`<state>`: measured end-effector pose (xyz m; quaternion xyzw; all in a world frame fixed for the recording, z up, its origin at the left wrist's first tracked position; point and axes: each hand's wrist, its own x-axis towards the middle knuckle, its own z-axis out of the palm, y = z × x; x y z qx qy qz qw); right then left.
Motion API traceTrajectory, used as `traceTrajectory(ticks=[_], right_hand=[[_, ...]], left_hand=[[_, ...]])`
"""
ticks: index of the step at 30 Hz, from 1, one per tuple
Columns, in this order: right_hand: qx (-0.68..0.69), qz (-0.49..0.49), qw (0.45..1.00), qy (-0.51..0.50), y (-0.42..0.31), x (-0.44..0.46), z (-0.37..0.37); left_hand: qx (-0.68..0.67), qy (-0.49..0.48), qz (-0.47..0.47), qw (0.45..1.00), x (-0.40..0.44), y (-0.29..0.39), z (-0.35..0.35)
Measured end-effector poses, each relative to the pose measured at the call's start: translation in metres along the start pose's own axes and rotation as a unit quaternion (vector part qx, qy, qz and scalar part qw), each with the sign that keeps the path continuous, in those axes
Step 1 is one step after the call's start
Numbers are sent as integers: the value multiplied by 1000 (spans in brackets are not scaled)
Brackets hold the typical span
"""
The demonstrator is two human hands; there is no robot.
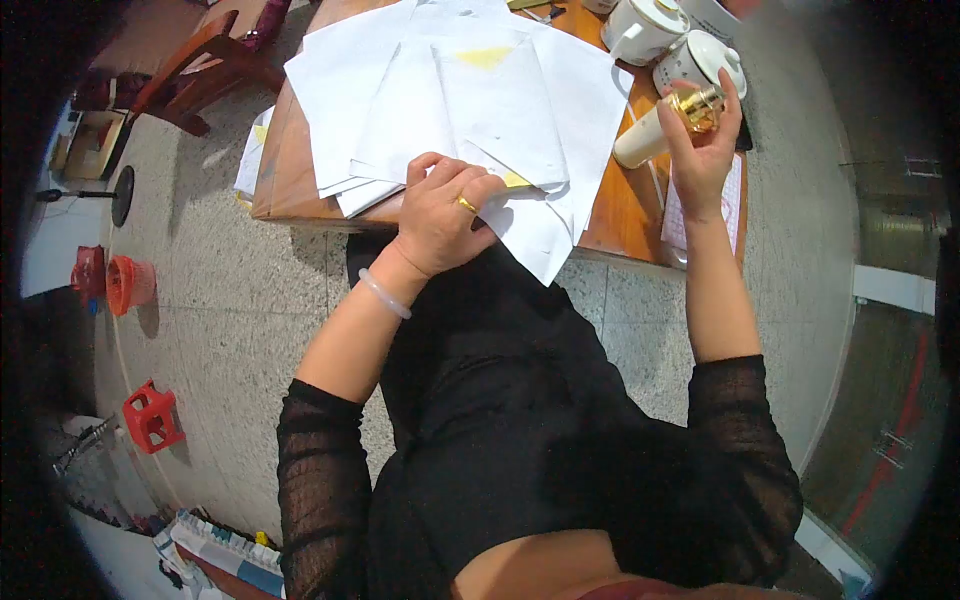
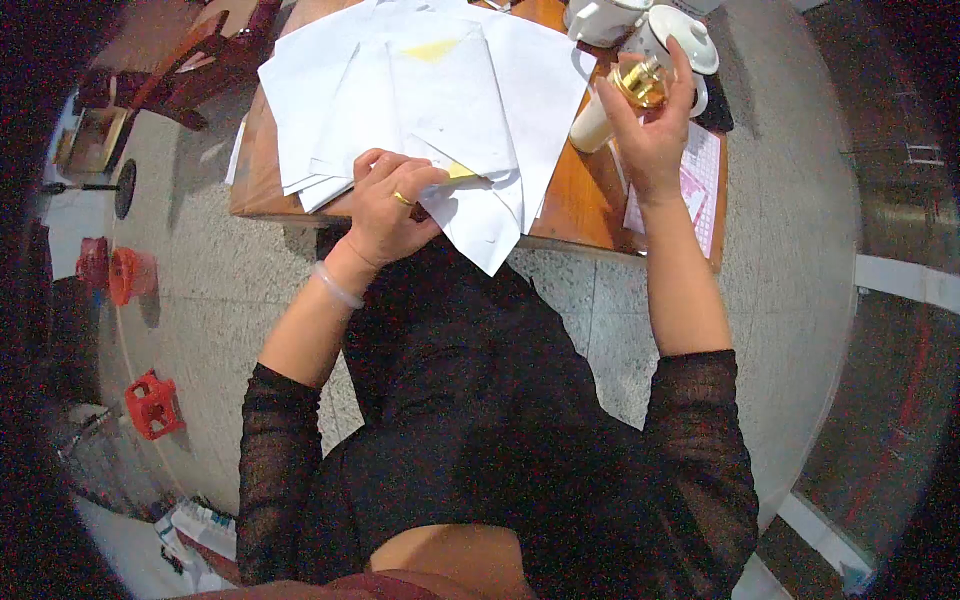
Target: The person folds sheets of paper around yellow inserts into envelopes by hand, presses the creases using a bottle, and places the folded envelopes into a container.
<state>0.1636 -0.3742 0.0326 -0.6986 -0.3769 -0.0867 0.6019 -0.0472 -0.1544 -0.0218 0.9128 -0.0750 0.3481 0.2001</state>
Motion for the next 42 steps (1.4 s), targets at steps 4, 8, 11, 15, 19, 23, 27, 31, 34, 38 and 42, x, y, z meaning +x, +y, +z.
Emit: traceTrajectory(ticks=[4, 8, 11, 15, 19, 23, 27, 31, 34, 38, 42], right_hand=[[-31, 10, 999, -24, -8, -11, -3], [44, -65, 996, 49, -10, -18, -9], [-129, -83, 985, 77, -42, -45, -24], [-317, -142, 898, -271, -60, -63, -4], [-352, -120, 881, -293, -44, -78, 25], [-380, -85, 872, -295, -39, -77, 42], [-381, -69, 858, -337, -43, -73, 47], [-258, -116, 901, -328, -35, -57, 50], [-253, -131, 902, -325, -32, -33, 72], [-312, -161, 864, -361, -21, -27, 86], [-213, -150, 891, -372, -23, -23, 71]], left_hand=[[3, 4, 3, 1000, -1, 1, 0], [-1, -11, 1, 1000, -2, -1, 0], [4, -9, -4, 1000, -2, 0, 0], [2, -10, 2, 1000, -1, -1, 0], [-3, 0, 1, 1000, -3, -1, 2], [5, -13, -6, 1000, -2, 0, 0], [-5, -5, -5, 1000, -2, -1, 2], [-4, -3, -5, 1000, -4, -2, 1], [-6, -1, -5, 1000, -3, -2, 2], [-13, 4, 1, 1000, -3, -4, 2], [-21, 2, -6, 1000, -5, -4, 3]])
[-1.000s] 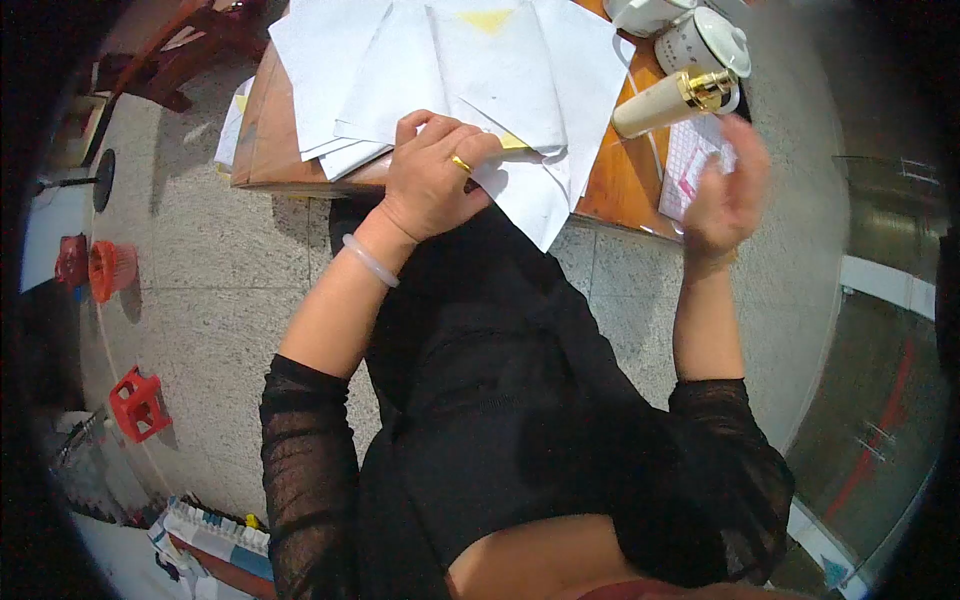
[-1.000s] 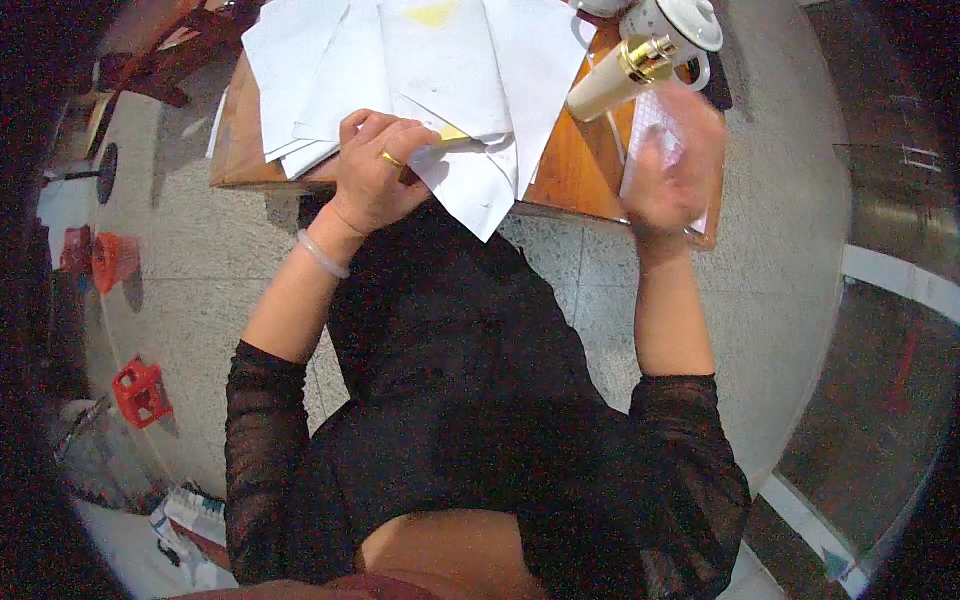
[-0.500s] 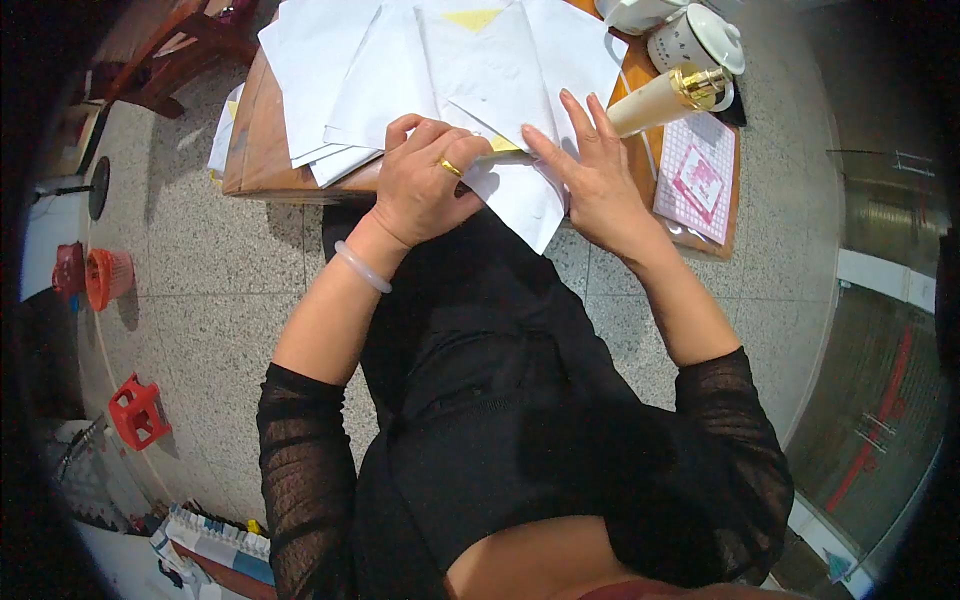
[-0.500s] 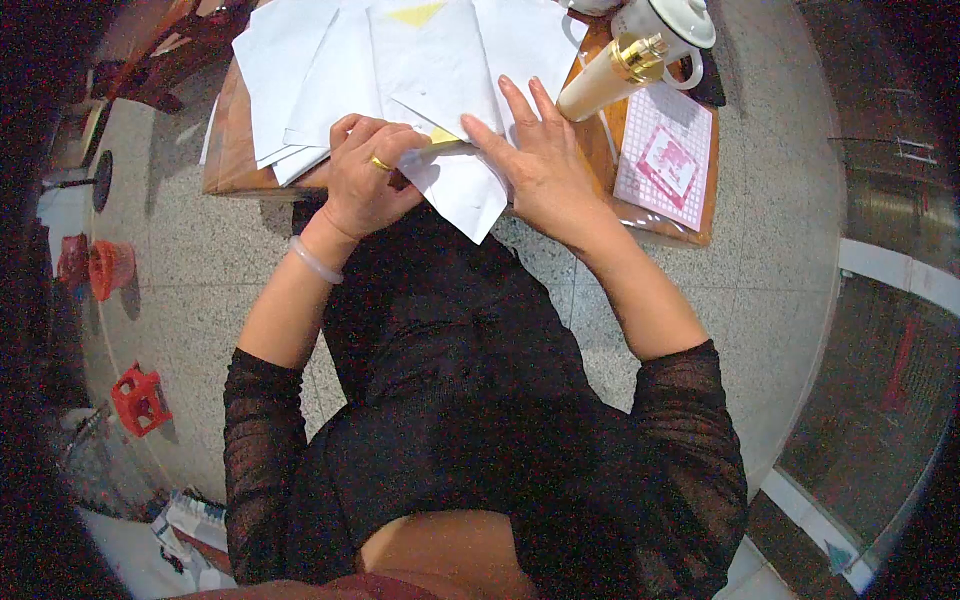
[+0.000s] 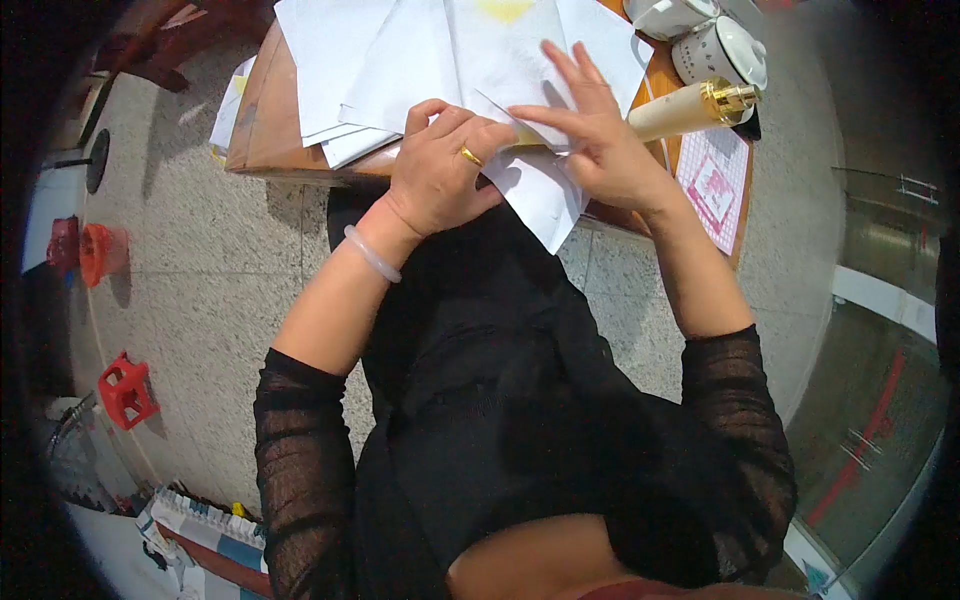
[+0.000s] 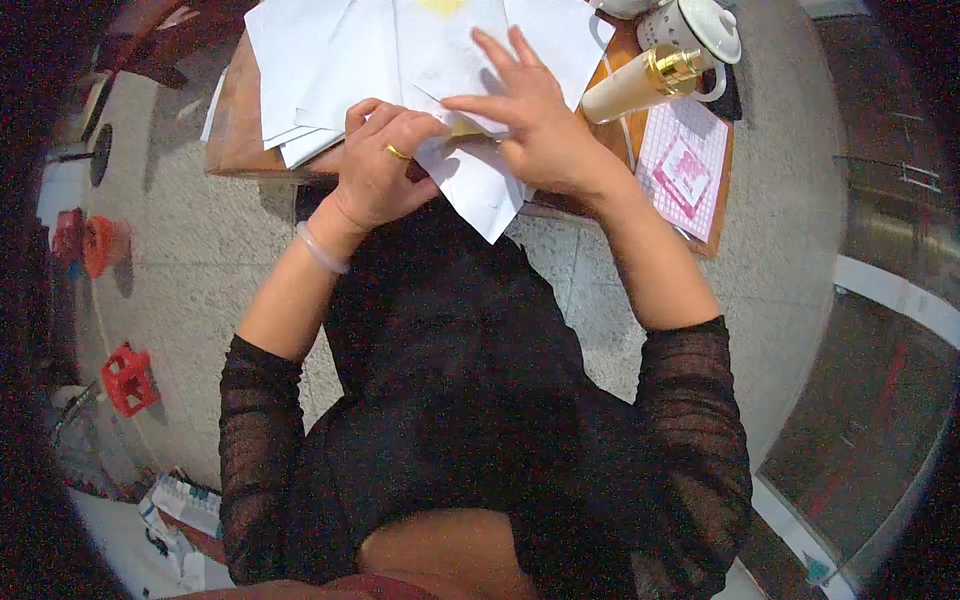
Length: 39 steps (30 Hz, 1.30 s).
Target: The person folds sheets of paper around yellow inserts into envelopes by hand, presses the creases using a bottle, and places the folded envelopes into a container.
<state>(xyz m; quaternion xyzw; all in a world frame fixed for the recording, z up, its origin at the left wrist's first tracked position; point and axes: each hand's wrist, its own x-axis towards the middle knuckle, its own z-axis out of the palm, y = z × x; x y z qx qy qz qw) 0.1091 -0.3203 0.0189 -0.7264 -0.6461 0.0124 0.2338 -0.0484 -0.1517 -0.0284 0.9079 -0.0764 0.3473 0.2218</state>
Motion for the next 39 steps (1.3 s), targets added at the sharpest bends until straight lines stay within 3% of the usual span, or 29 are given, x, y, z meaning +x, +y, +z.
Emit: traceTrajectory(ticks=[5, 8, 14, 24, 27, 30, 39], right_hand=[[101, 37, 994, 28, -2, -17, -5], [77, 18, 996, 29, -12, -13, -3], [-110, -28, 993, -7, -25, 2, -3], [-194, -46, 979, 49, -28, 8, 6], [-289, -5, 957, -33, -36, 9, -5], [-279, -46, 959, -15, -32, 9, -1], [-300, -52, 949, -78, -34, 16, -4]], left_hand=[[-44, 38, -8, 998, -1, -1, 2], [-56, 39, -25, 997, -2, -4, 3], [-55, 67, -26, 996, -4, -5, 7], [-41, 63, -8, 997, -3, -4, 4], [-57, 56, -27, 996, -3, -3, 4], [-54, 56, -29, 997, -2, -2, 3], [-40, 60, -19, 997, -2, -2, 4]])
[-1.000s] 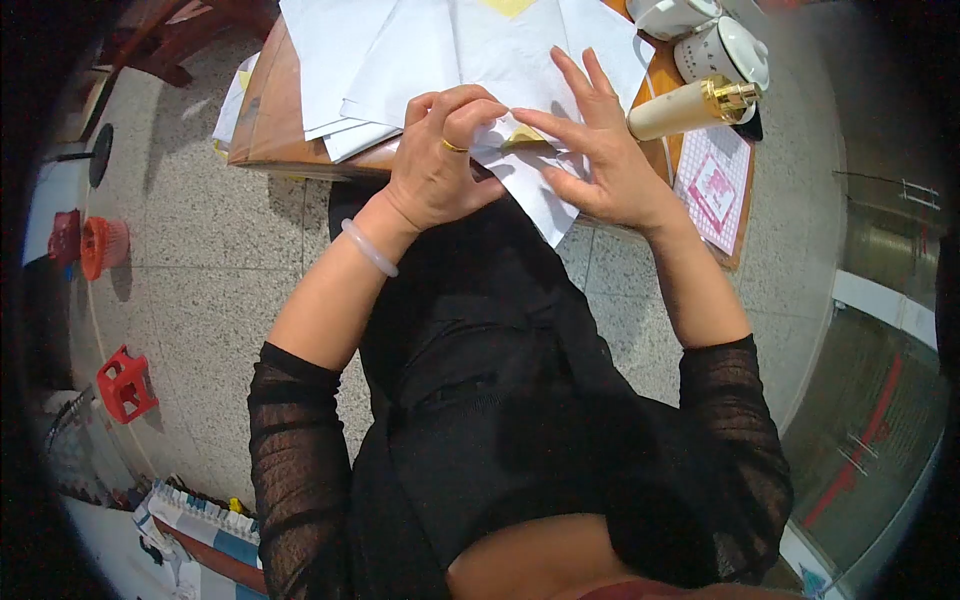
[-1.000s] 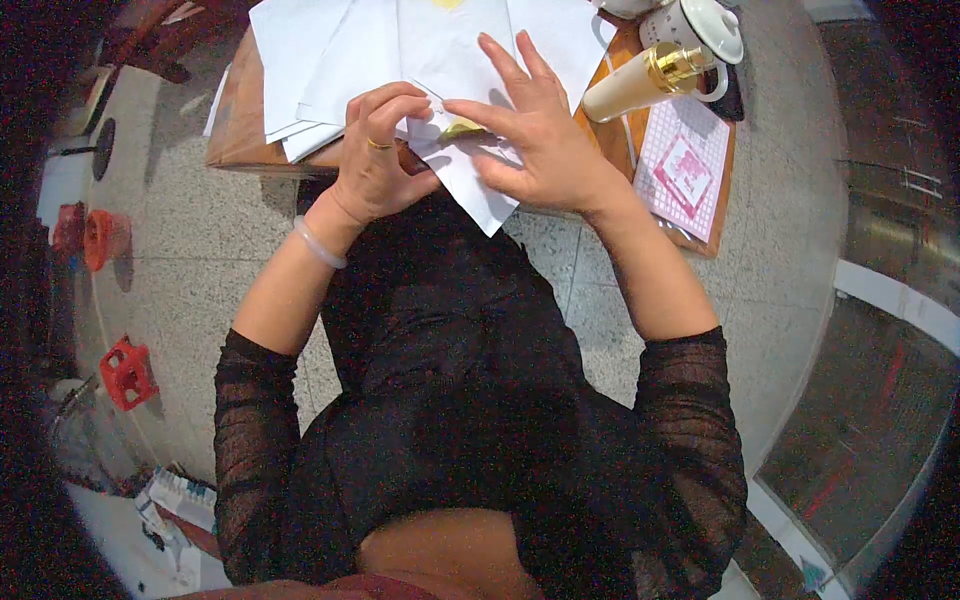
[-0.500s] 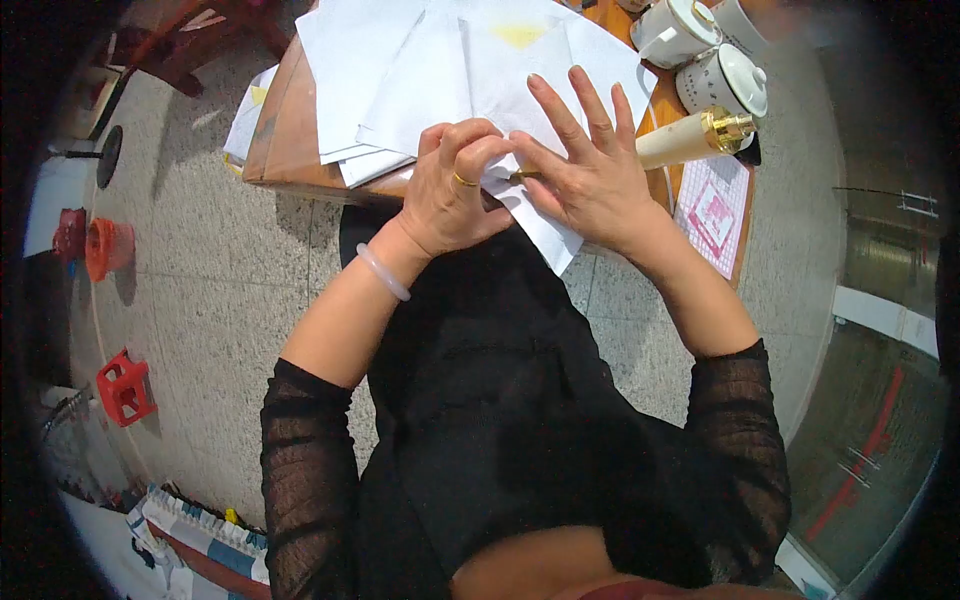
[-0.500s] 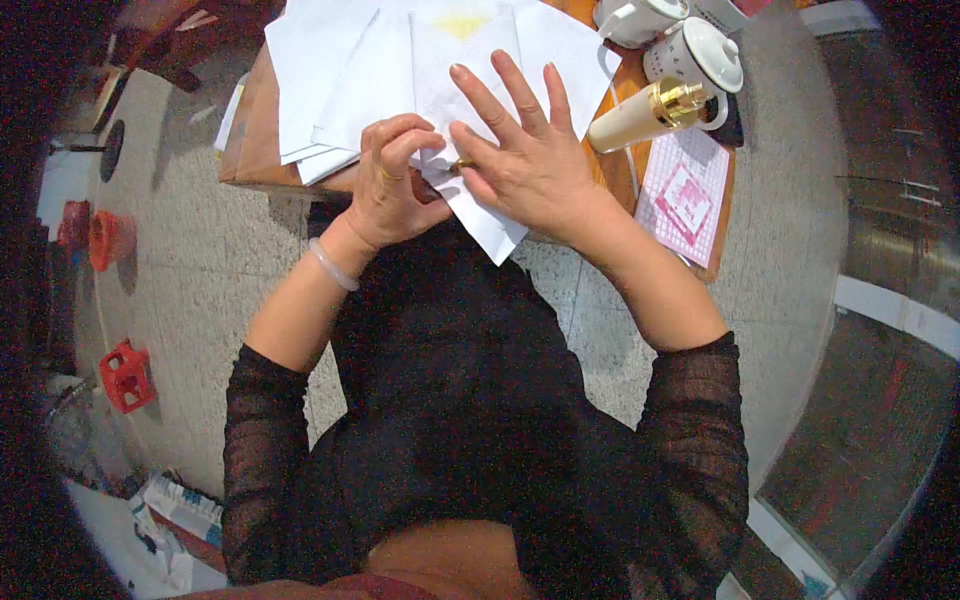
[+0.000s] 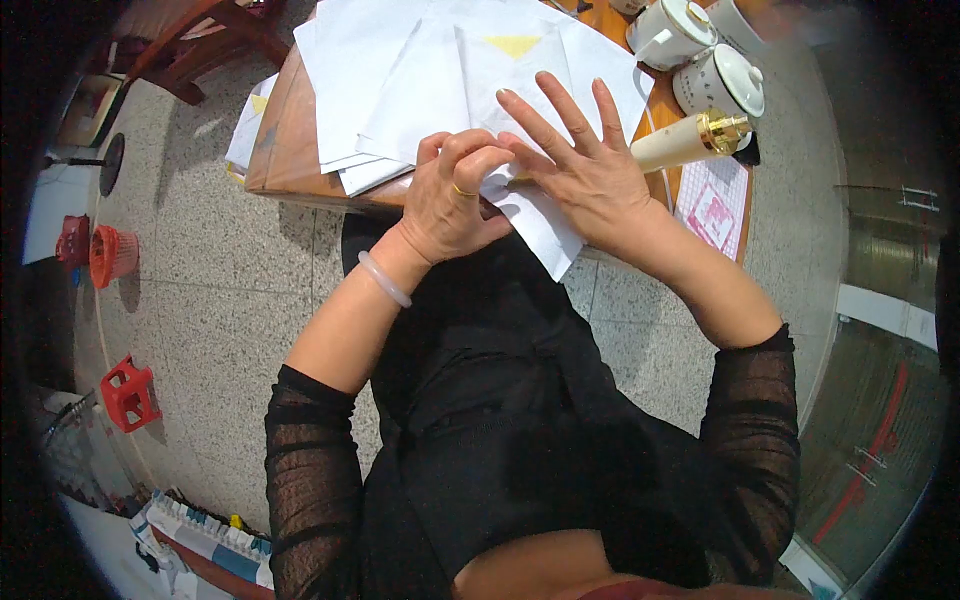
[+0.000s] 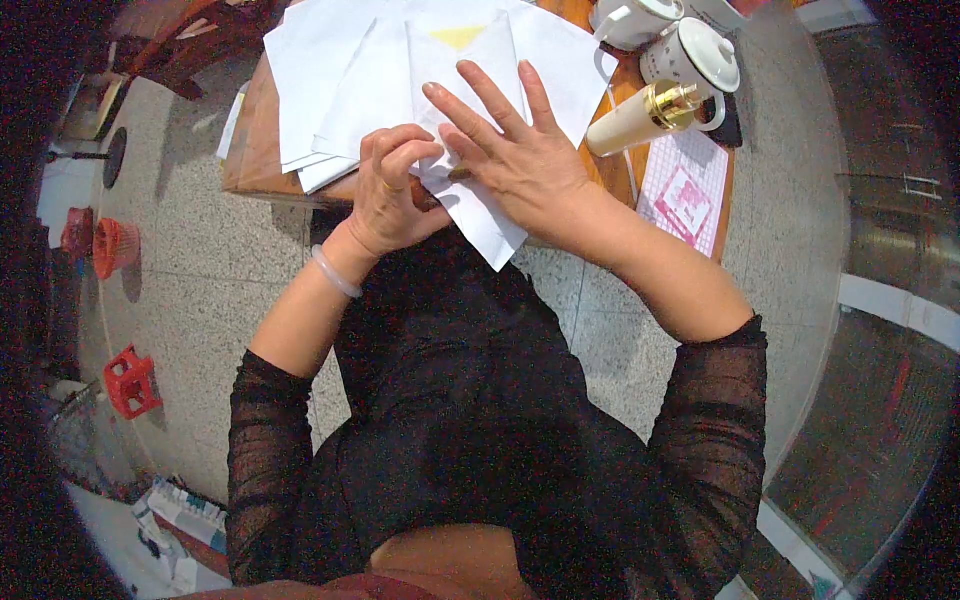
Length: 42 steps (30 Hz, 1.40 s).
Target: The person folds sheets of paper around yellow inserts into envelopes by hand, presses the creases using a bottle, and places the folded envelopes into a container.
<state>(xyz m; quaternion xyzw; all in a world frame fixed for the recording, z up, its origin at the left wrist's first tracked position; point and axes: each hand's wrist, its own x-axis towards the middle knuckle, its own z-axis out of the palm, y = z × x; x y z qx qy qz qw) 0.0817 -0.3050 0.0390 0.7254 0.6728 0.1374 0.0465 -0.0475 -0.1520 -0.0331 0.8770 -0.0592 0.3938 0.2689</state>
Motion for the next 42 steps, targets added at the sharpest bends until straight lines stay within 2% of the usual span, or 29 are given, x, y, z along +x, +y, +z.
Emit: traceTrajectory(ticks=[4, 8, 12, 14, 17, 23, 29, 32, 35, 38, 42], right_hand=[[22, -8, 999, 40, -1, -7, 0], [74, -4, 997, 13, -7, -21, 7], [103, 27, 994, 36, -6, -12, 11], [195, 40, 980, 27, -4, -13, 8], [261, -12, 965, 11, -1, -21, 3], [239, 7, 971, 18, -13, -24, 8], [183, -20, 982, 29, -15, -12, 16], [219, -17, 975, -23, -11, -16, 9], [255, -16, 966, -30, -2, -23, 5], [265, 6, 964, -13, -2, -26, 7], [214, -21, 976, 25, -7, -18, 13]], left_hand=[[-16, 9, 6, 1000, -2, -5, 2], [-3, 4, 12, 1000, -1, -3, 1], [0, 7, 8, 1000, -1, -4, 2], [5, 3, 4, 1000, -4, -8, 5], [-2, 5, 11, 1000, -2, -7, 4], [12, -10, 4, 1000, -3, -7, 5], [14, 2, 15, 1000, -3, -6, 5], [22, 1, 21, 1000, -3, -6, 5], [22, -16, 15, 1000, -4, -7, 5], [24, -17, 10, 1000, -4, -7, 6], [30, -16, 14, 999, -5, -8, 7]])
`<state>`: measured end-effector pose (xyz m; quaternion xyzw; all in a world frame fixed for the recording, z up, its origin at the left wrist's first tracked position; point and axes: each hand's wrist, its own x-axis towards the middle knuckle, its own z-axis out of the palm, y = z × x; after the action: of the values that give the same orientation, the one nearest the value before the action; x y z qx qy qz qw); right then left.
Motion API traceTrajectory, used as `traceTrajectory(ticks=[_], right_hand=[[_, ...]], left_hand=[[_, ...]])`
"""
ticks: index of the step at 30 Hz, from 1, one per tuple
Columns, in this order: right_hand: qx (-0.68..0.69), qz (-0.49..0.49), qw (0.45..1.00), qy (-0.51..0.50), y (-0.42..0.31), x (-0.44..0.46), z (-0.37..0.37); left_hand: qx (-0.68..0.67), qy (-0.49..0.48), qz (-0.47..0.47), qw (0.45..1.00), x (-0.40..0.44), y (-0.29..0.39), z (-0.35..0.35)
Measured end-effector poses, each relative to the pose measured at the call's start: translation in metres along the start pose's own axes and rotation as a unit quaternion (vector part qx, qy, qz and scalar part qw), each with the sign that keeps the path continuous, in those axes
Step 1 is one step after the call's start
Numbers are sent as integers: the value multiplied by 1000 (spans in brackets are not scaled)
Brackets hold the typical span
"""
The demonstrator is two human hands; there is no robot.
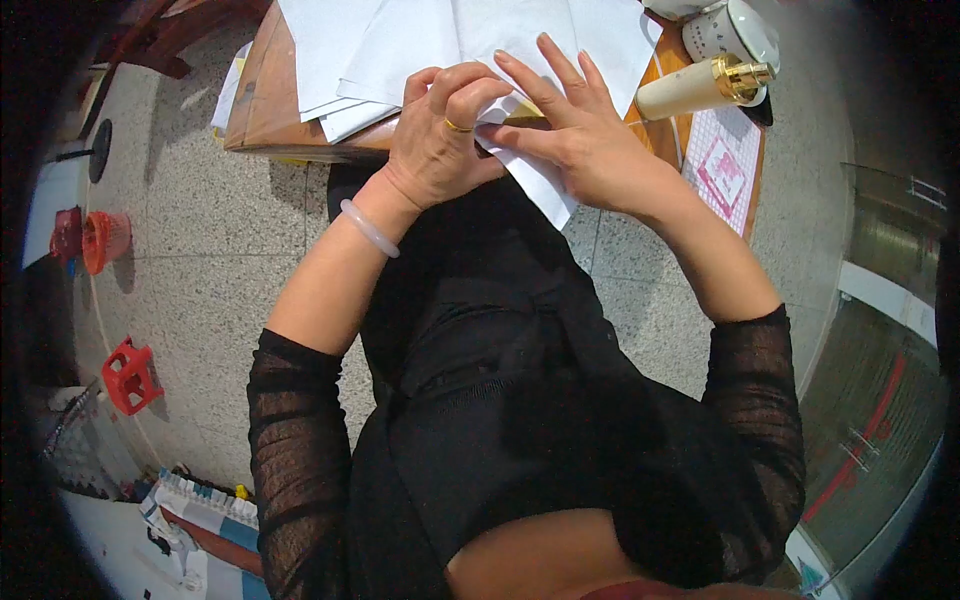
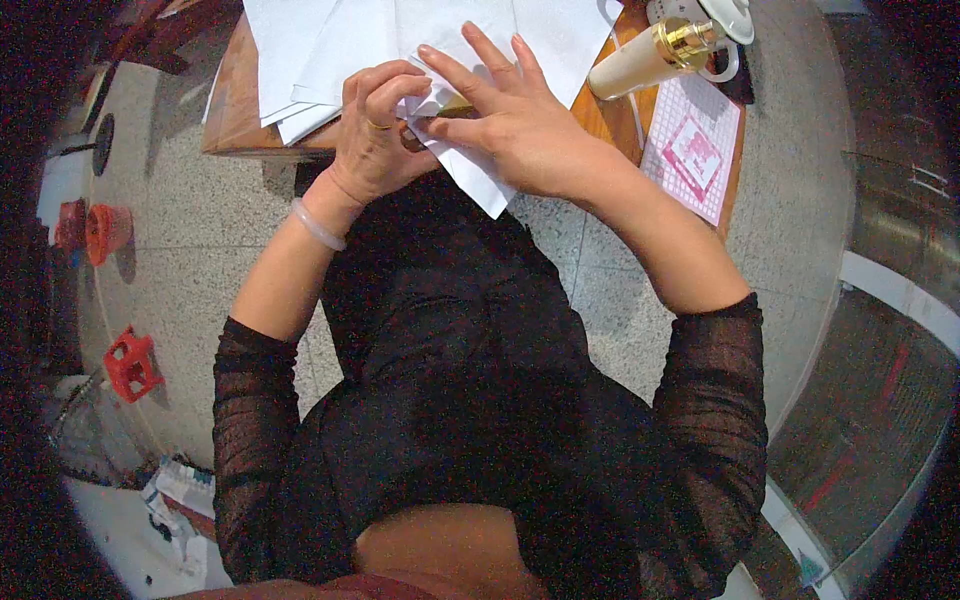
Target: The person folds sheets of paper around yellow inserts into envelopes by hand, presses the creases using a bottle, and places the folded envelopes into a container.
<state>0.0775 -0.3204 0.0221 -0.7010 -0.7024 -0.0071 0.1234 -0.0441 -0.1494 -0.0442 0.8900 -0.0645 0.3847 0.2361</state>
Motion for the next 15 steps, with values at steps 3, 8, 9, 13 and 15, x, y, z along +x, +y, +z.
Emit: traceTrajectory(ticks=[3, 8, 9, 13, 15], right_hand=[[-39, -29, 999, -7, 5, 4, 6], [33, -14, 999, -12, 8, -7, 1], [42, -6, 999, -24, 7, -9, -2], [67, 23, 996, -53, 0, -19, -17], [70, 32, 996, -47, -1, -28, -22]], left_hand=[[3, 8, 13, 1000, 2, 1, -2], [3, 0, 1, 1000, -1, -1, 1], [2, -6, -1, 1000, -1, -1, 0], [-2, -6, -2, 1000, 0, 0, -1], [15, -14, -1, 1000, 0, 0, -2]])
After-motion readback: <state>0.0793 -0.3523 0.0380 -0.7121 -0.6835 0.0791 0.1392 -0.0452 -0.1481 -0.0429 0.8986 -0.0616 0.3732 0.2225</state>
